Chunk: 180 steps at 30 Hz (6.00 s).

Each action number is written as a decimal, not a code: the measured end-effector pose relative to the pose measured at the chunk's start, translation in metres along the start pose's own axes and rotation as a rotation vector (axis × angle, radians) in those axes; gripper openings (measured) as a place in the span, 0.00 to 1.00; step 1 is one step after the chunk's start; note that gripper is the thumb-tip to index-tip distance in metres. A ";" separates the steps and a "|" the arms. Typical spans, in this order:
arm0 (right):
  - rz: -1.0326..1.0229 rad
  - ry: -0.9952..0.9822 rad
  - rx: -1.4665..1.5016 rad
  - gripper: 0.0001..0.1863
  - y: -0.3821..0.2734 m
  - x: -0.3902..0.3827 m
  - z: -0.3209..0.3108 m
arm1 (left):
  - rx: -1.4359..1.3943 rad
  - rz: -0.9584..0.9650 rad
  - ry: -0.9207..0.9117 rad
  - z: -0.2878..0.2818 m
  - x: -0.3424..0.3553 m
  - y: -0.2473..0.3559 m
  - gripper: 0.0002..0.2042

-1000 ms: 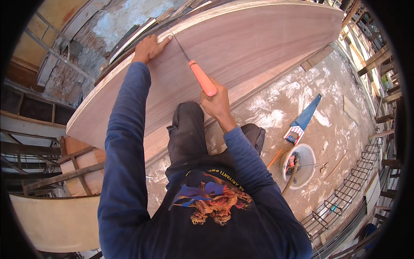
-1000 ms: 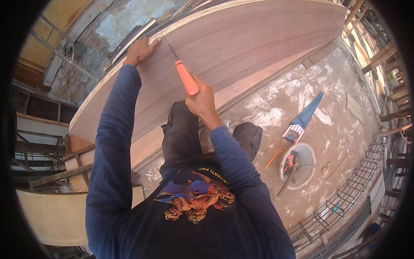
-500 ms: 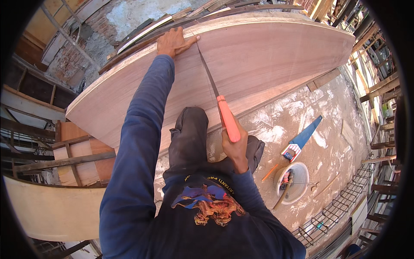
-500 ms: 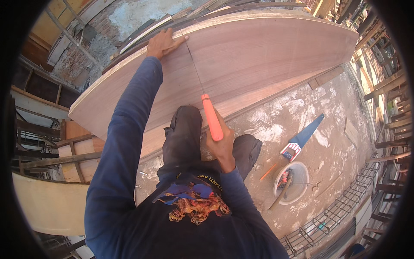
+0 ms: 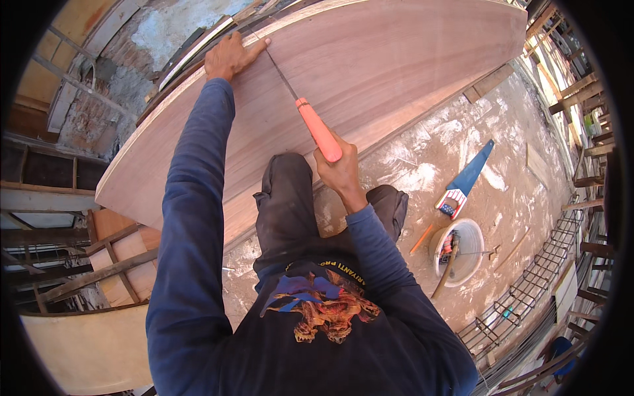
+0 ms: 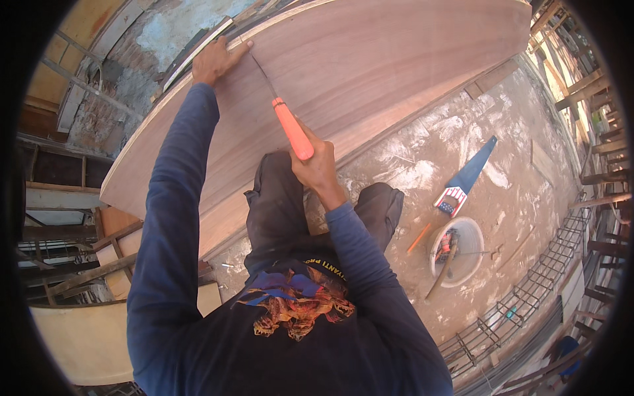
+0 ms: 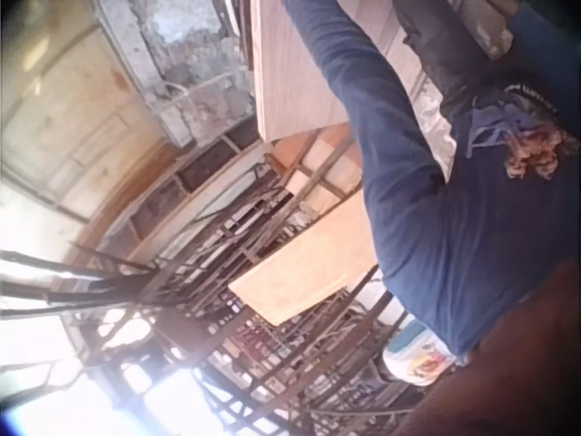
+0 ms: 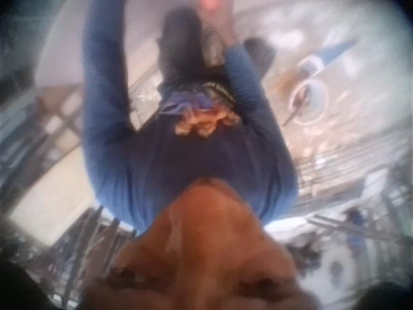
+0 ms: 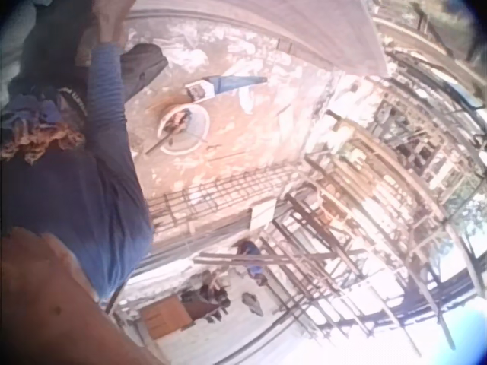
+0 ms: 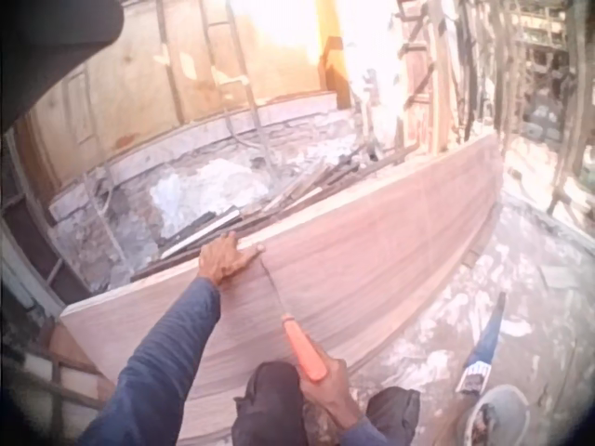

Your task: The person saws a curved line into a wooden panel using a hand saw, then uses a small wooden block to apply pressure or sand the edge before continuing to saw the line.

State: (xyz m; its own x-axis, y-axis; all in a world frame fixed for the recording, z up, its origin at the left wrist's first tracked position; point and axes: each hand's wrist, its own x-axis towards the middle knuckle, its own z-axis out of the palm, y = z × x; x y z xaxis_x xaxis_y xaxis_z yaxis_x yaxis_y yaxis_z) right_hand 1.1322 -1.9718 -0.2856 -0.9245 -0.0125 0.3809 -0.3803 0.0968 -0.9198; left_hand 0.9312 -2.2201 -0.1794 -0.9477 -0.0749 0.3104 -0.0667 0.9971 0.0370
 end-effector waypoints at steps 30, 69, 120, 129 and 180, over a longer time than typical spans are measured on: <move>0.113 -0.063 -0.114 0.16 0.005 0.039 0.018 | 0.038 -0.075 0.061 -0.002 -0.009 0.005 0.48; 0.172 -0.154 -0.148 0.27 -0.087 0.052 0.000 | 0.036 0.029 -0.205 -0.015 0.003 -0.017 0.48; 0.027 -0.056 -0.176 0.22 -0.008 -0.038 -0.027 | -0.052 -0.173 -0.383 0.058 0.083 -0.060 0.52; 0.066 -0.038 -0.060 0.21 0.028 0.039 0.018 | -0.038 -0.238 -0.353 0.047 0.071 -0.047 0.50; 0.029 -0.069 -0.168 0.21 -0.001 -0.015 -0.032 | -0.083 -0.257 -0.312 0.062 0.073 -0.052 0.46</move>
State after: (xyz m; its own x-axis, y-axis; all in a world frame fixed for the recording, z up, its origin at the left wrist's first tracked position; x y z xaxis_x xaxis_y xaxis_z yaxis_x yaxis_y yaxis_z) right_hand 1.1475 -1.9401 -0.2876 -0.9368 -0.0747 0.3418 -0.3491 0.2632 -0.8994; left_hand 0.8462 -2.2766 -0.2172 -0.9536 -0.3004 -0.0218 -0.3000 0.9410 0.1566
